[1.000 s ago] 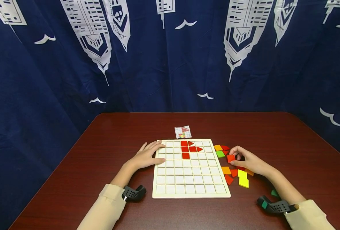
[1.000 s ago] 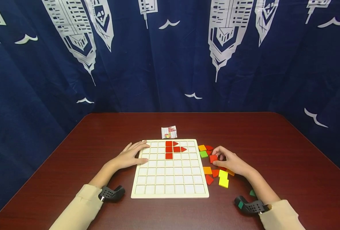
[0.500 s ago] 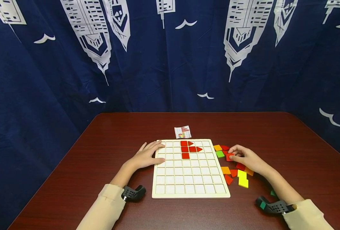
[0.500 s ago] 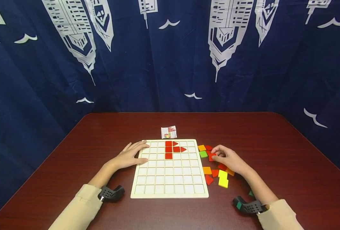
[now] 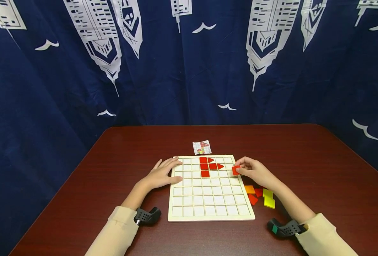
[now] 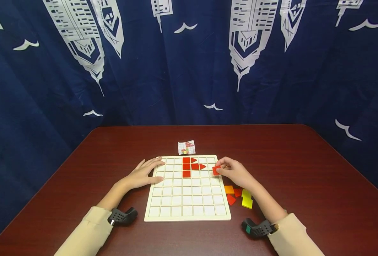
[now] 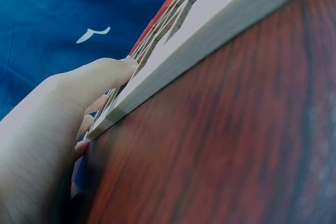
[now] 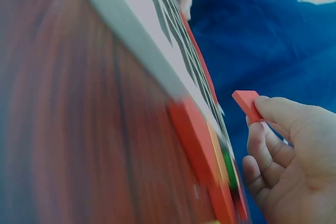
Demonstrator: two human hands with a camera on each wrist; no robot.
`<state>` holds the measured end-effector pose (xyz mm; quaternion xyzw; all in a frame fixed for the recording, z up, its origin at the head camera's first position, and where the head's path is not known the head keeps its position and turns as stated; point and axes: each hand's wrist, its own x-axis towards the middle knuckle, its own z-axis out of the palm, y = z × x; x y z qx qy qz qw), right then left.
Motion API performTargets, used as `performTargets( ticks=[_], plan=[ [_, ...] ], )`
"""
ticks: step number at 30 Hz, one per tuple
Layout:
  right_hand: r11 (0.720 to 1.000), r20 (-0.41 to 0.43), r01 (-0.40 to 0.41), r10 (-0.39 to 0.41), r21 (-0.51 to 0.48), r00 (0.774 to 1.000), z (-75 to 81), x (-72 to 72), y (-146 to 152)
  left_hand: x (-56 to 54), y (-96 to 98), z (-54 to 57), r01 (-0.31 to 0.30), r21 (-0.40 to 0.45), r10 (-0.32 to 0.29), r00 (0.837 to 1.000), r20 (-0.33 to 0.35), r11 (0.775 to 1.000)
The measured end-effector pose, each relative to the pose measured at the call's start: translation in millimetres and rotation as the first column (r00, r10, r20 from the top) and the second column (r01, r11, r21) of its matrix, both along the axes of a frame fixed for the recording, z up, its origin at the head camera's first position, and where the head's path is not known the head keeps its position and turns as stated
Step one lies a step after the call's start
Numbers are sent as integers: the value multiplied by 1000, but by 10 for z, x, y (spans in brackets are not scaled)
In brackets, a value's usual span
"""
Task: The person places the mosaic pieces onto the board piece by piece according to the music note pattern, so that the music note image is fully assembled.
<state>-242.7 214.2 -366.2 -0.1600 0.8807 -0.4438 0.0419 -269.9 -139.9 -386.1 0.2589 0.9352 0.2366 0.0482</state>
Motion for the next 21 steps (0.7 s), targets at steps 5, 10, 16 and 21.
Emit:
performTargets(
  ticks=[5, 10, 16, 21],
  plan=[
    [1000, 12, -19, 19, -17, 1000, 19, -25, -210, 3, -2, -10, -1, 1, 1, 1000, 3, 1000],
    [998, 34, -41, 43, -52, 998, 36, -42, -374, 5, -2, 4, -2, 4, 2, 1000, 5, 1000],
    [996, 55, -33, 37, -84, 998, 11, -59, -527, 6, 2, 21, -4, 2, 4, 1000, 4, 1000],
    [996, 42, -11, 15, -93, 999, -47, -69, -605, 12, 0, 18, -3, -2, 3, 1000, 10, 1000]
  ],
)
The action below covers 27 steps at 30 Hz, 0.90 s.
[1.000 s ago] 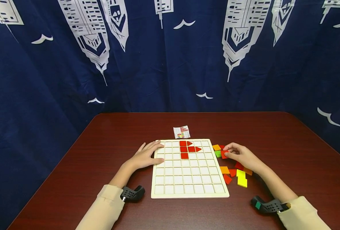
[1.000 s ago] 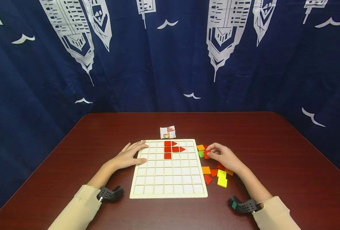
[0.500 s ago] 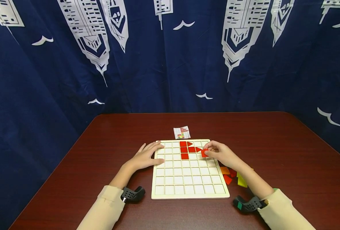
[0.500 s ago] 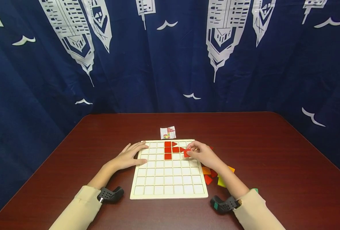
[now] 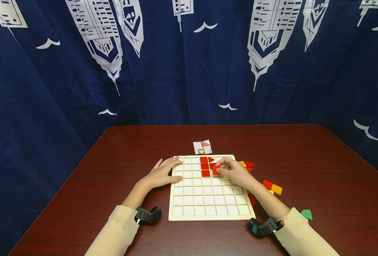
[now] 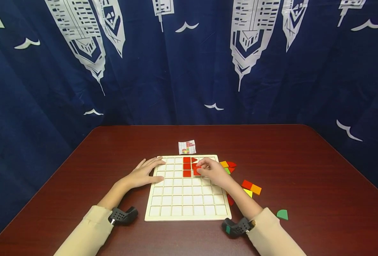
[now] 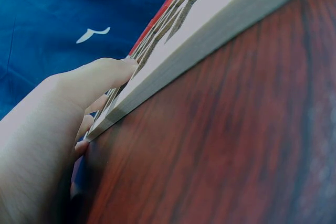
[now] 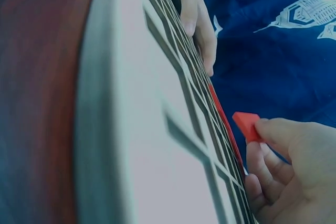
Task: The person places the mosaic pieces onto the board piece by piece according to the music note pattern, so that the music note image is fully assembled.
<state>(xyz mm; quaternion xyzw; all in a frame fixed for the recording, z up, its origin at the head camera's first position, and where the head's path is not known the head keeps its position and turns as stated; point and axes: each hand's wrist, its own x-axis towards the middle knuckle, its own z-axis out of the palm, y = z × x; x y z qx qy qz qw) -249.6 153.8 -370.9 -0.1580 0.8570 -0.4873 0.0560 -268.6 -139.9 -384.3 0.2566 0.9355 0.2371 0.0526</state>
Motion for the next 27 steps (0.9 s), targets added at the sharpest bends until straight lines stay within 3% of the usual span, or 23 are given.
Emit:
performTargets(
  ticks=[8, 27],
  plan=[
    [999, -29, 51, -51, 9, 998, -77, 12, -52, 1, 3, -5, 2, 0, -2, 1000, 0, 1000],
    [998, -110, 38, -33, 48, 993, -150, 16, -76, -4, -3, -14, 4, -2, -4, 1000, -1, 1000]
  ],
)
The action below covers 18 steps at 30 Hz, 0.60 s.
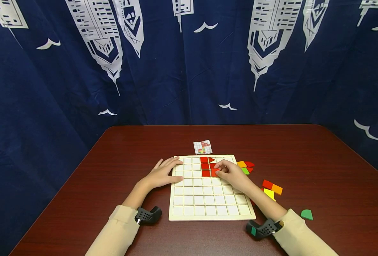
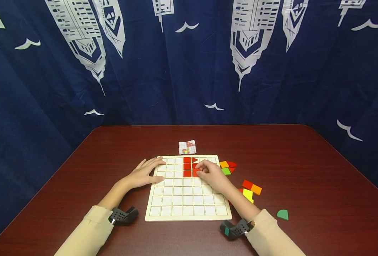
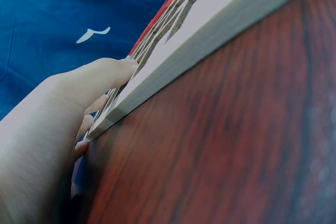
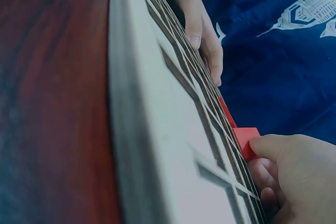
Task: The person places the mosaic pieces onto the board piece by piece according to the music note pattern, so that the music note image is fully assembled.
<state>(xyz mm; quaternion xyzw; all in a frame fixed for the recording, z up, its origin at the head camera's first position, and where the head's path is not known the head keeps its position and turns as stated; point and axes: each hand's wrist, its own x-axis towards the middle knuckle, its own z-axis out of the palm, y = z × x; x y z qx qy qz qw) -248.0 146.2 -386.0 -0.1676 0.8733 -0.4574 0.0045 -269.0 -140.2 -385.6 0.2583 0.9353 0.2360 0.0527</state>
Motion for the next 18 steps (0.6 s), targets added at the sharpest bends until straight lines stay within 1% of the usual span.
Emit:
performTargets(
  ticks=[3, 10, 18],
  plan=[
    [1000, -19, 6, -6, 10, 1000, -2, 8, -6, -2, 1, -7, -2, -3, 2, 1000, -4, 1000],
    [997, -85, 25, -19, 68, 996, -9, 13, -18, -6, 3, 1, -5, -2, 5, 1000, 1, 1000],
    [994, -126, 31, -17, 108, 992, -32, 2, -9, -15, 7, -6, -7, -4, 7, 1000, 5, 1000]
  ],
)
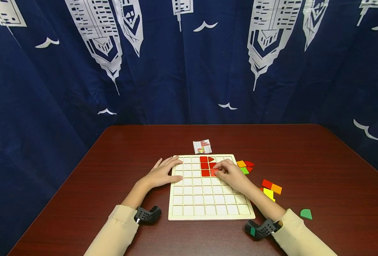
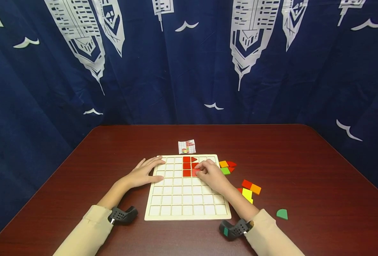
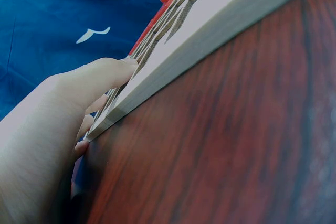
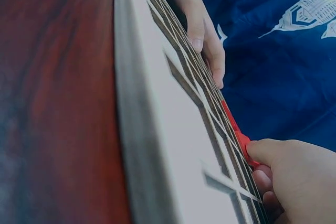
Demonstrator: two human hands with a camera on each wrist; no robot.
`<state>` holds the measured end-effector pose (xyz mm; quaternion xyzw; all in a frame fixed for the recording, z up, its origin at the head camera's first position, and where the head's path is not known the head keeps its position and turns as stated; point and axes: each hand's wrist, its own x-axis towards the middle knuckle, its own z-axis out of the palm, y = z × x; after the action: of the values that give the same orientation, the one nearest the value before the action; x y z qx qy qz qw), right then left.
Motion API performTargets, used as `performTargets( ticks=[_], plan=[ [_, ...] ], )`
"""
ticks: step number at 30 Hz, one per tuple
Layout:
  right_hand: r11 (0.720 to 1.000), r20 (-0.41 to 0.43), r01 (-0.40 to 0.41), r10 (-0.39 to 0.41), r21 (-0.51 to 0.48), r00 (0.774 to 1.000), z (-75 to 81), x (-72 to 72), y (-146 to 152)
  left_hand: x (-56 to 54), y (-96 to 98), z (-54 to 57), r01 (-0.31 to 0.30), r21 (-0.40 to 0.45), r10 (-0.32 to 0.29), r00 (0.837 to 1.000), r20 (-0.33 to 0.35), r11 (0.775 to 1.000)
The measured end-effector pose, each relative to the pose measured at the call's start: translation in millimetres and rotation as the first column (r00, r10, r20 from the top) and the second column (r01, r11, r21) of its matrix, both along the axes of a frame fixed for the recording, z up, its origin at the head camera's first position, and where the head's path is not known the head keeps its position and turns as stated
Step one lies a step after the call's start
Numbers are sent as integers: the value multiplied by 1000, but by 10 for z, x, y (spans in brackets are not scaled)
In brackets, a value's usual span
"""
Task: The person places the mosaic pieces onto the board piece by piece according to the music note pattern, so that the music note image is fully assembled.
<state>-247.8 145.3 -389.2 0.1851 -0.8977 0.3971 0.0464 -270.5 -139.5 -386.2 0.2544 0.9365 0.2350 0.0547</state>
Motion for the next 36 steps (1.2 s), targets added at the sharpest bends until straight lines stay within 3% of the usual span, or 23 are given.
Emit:
performTargets(
  ticks=[22, 36],
  plan=[
    [997, -22, 10, -9, 74, 1000, 10, 37, -14, 13, -6, 10, 1, 2, -1, 1000, 2, 1000],
    [1000, -26, 3, -2, 31, 1000, -1, 92, 36, 13, 1, 21, -2, -2, 2, 1000, 4, 1000]
  ],
)
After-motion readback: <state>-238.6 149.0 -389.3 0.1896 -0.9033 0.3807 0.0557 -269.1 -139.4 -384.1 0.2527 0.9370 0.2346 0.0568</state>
